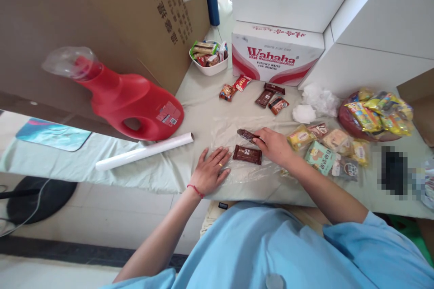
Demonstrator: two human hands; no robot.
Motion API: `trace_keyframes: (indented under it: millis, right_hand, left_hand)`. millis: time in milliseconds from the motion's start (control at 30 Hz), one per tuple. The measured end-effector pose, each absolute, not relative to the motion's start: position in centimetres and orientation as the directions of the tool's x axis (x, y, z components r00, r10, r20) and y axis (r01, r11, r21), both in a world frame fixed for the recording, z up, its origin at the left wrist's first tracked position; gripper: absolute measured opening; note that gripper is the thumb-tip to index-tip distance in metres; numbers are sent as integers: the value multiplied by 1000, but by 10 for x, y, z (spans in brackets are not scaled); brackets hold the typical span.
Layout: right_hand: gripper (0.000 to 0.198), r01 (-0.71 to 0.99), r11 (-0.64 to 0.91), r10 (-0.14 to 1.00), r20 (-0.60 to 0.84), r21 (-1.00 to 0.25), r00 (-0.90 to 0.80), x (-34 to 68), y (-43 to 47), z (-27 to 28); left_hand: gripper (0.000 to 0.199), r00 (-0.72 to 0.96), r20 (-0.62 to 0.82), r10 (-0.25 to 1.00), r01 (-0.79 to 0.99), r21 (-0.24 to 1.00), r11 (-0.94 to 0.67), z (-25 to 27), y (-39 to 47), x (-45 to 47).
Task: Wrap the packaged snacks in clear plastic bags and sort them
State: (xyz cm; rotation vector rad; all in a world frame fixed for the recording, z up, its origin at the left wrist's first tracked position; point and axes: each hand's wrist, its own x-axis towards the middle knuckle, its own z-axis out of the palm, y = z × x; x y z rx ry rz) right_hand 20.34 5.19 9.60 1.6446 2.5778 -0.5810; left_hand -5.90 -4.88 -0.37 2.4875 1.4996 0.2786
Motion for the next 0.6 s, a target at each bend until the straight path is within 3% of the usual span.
trace_keyframes:
  millis: [267, 333, 467, 600]
  right_hand:
    - [28, 781, 601, 718, -315, -170, -621, 186, 20, 80]
    - [27, 786, 588, 729, -297, -190, -617, 185, 18, 75]
    - [49, 831, 516, 778, -292, -207, -556, 183, 27, 73]
    - [42, 792, 577, 722, -329, -199, -609, 183, 34, 76]
  left_hand:
    - [58, 460, 50, 886, 846, 279, -455, -5, -49, -59]
    - [57, 463, 48, 885, 844, 279, -457, -5, -49, -59]
    - [56, 471, 43, 881, 843, 271, -464, -4, -49, -59]
    - [58, 471, 50, 881, 842, 271, -466, -4, -49, -59]
